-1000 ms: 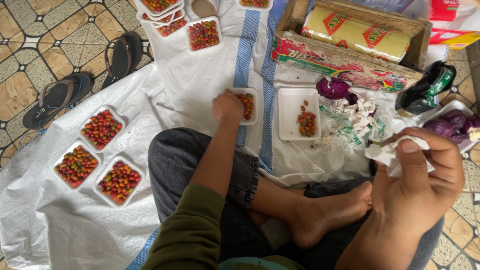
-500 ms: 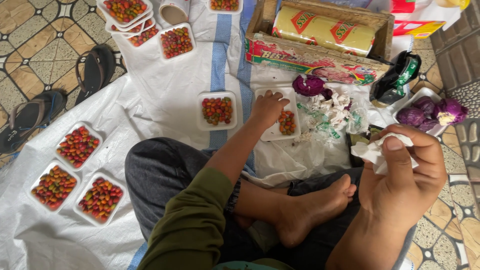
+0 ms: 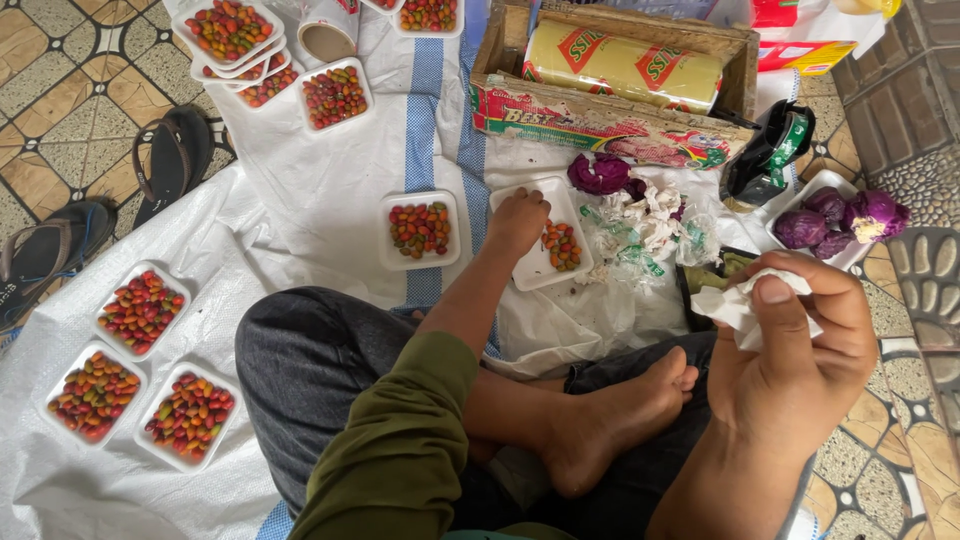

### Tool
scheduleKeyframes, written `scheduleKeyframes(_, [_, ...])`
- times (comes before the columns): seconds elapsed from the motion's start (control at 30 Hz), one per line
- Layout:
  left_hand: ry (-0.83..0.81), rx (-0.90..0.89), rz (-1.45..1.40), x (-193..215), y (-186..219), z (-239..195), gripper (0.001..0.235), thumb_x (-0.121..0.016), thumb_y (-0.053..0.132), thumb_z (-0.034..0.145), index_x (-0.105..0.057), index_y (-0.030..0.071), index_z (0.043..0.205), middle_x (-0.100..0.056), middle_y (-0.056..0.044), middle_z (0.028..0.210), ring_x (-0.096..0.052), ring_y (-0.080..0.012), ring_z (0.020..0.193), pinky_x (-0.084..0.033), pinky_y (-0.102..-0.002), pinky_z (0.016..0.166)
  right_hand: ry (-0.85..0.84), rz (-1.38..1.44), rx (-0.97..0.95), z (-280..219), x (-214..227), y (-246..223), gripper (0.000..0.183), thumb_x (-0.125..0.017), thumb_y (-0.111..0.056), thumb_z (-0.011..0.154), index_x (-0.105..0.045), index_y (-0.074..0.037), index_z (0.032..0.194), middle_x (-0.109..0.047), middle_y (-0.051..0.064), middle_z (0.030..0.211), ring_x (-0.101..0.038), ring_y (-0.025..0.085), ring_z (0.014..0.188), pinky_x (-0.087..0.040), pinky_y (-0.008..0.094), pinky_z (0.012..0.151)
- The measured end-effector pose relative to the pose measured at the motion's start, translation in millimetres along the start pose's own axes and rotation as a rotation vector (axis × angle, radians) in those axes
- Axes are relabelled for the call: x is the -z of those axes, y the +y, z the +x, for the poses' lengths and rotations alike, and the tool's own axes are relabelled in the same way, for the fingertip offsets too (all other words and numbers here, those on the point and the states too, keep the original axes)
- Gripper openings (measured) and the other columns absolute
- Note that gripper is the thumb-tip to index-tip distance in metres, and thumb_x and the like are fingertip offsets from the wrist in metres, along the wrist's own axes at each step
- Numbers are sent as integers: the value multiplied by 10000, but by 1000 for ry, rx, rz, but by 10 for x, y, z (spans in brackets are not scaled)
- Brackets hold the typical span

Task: The person sits on the floor and peels small colorful fruits one by one using a white tissue. They place the peeled fruits into a white tray and discard the peels into a pile of used tissues.

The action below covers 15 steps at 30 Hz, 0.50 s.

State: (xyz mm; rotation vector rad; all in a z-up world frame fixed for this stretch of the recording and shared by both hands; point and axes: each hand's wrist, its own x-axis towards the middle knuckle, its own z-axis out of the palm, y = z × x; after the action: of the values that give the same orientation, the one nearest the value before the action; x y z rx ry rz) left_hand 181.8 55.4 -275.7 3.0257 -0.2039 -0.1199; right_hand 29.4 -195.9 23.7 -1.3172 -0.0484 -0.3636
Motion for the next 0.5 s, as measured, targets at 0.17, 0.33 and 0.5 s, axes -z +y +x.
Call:
scheduleKeyframes(0.17, [29, 34, -9, 81, 21, -154, 294, -706, -27, 845, -696, 69, 1123, -671, -124, 1121, -617, -316, 1035, -593, -438, 757, 2, 27, -5, -11, -17, -21, 175, -738, -124, 917, -690, -52, 1070, -711, 78, 982, -673, 108, 855, -523, 182, 821])
scheduleKeyframes(0.33, [125, 56, -22, 60, 12, -279, 190, -643, 32, 898, -692, 90, 1073, -698, -102, 1028, -648, -297, 963, -574, -435, 719, -25, 31, 0, -48, -71, -42, 177, -719, -112, 922, -686, -40, 1081, -703, 88, 993, -666, 118, 876, -516, 189, 850])
scheduleKeyframes(0.5, [378, 308, -718, 284, 108, -378, 102, -675, 105, 944, -734, 101, 1028, -754, -75, 1020, -720, -277, 893, -559, -404, 721, -50, 93, -29, -68, -114, -36, 122, -682, -64, 926, -700, -39, 1044, -704, 71, 949, -648, 98, 818, -489, 169, 770])
